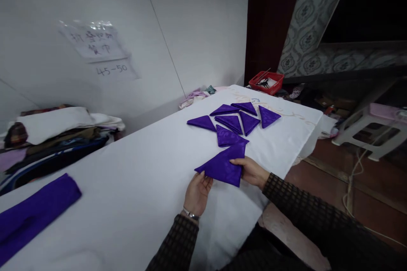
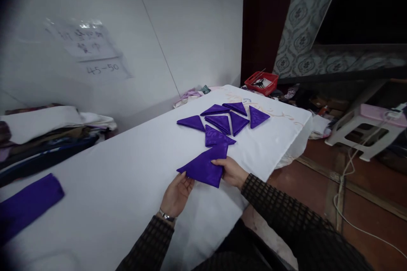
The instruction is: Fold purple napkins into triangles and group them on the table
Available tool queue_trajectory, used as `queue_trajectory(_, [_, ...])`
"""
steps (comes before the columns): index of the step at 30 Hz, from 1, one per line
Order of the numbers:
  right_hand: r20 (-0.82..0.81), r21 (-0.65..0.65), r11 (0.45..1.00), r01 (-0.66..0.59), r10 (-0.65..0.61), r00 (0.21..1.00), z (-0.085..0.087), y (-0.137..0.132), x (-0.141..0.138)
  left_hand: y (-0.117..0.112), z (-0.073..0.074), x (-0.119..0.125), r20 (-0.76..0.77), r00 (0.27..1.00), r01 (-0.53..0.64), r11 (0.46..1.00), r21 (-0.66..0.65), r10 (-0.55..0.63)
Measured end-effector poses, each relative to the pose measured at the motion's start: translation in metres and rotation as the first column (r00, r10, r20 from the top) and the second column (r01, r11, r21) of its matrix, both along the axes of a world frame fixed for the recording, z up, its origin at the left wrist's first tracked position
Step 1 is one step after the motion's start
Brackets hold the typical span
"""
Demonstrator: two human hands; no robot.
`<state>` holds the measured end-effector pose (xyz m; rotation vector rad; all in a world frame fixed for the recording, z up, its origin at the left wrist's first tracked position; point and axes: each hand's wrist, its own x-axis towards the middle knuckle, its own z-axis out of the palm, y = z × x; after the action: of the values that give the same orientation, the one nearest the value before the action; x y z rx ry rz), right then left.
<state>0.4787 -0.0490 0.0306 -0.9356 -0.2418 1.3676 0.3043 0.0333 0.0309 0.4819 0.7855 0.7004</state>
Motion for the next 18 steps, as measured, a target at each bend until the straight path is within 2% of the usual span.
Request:
queue_trajectory(3, [0.011,0.017,1.0,0.013,-0.013,1.0,0.01,0.027,0.016,0.022,0.001,0.0,-0.124,0.99,-0.046,0.989,0.143,0.064])
queue_trajectory(5, [0.011,0.015,0.999,0.046,-0.047,0.999,0.017,0.048,0.03,0.038,-0.004,-0.005,-0.239,0.963,-0.056,0.962,0.268,0.123])
queue_trajectory(7, [0.016,0.007,0.997,0.077,-0.077,0.997,0.024,0.071,0.046,0.052,-0.014,-0.013,-0.322,0.929,-0.035,0.907,0.42,0.185])
queue_trajectory(8, [0.02,0.005,0.996,0.087,-0.087,0.996,0.027,0.083,0.054,0.058,-0.02,-0.019,-0.361,0.909,0.007,0.856,0.516,0.209])
queue_trajectory(9, [0.027,0.006,0.996,0.095,-0.095,0.995,0.031,0.095,0.063,0.063,-0.027,-0.025,-0.409,0.882,0.082,0.779,0.621,0.233])
queue_trajectory(10, [0.034,0.008,0.995,0.101,-0.101,0.994,0.035,0.107,0.072,0.066,-0.035,-0.03,-0.469,0.844,0.194,0.669,0.718,0.259])
queue_trajectory(11, [0.04,0.013,0.994,0.107,-0.107,0.993,0.039,0.12,0.082,0.068,-0.042,-0.036,-0.536,0.792,0.332,0.529,0.781,0.293])
queue_trajectory(13, [0.051,0.028,0.992,0.123,-0.124,0.991,0.045,0.148,0.1,0.069,-0.054,-0.044,-0.642,0.656,0.601,0.241,0.762,0.397])
queue_trajectory(14, [0.056,0.034,0.991,0.131,-0.133,0.989,0.048,0.164,0.108,0.068,-0.059,-0.046,-0.663,0.591,0.694,0.128,0.708,0.459])
queue_trajectory(15, [0.061,0.039,0.99,0.138,-0.14,0.988,0.05,0.179,0.116,0.067,-0.063,-0.047,-0.663,0.539,0.758,0.044,0.651,0.52])
queue_trajectory(16, [0.066,0.043,0.989,0.143,-0.145,0.987,0.051,0.195,0.123,0.066,-0.065,-0.048,-0.651,0.498,0.799,-0.013,0.601,0.573])
queue_trajectory(18, [0.078,0.067,0.987,0.149,-0.154,0.985,0.05,0.228,0.136,0.064,-0.067,-0.048,-0.613,0.452,0.842,-0.083,0.532,0.648])
